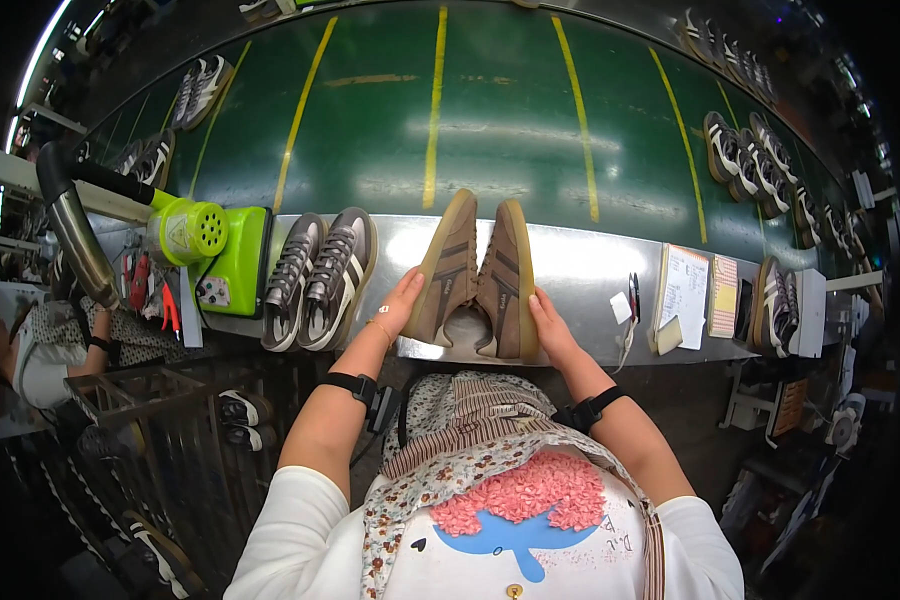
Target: The worker is inspecting newly manufactured shoes on a conveyor belt, checking for defects and trimming loose threads.
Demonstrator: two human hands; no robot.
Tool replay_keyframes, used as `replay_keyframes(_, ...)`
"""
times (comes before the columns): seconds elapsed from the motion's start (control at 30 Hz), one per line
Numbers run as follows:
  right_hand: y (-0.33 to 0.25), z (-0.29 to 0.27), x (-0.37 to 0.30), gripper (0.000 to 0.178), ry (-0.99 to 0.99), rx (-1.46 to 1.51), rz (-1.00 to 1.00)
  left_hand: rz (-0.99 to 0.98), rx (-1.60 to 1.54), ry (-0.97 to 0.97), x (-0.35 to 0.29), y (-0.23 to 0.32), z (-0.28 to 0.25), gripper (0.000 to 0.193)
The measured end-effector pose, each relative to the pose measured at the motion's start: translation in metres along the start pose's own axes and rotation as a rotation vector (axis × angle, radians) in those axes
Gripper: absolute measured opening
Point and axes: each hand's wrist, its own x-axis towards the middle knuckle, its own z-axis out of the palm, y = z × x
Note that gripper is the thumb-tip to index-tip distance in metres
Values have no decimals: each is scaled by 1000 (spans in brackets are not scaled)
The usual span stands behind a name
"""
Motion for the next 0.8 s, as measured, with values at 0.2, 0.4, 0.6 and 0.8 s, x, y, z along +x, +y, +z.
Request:
replay_keyframes(0.2,3,0,1,52,-40,83,-9,-2,8,17,-3,7,2,58)
replay_keyframes(0.4,-4,-16,-5,53,-117,349,73,3,18,-20,-5,13,2,55)
replay_keyframes(0.6,-27,-30,-36,54,-265,571,61,251,770,350,-9,36,11,53)
replay_keyframes(0.8,-52,-35,-51,55,-341,606,-34,419,458,131,-27,100,62,54)
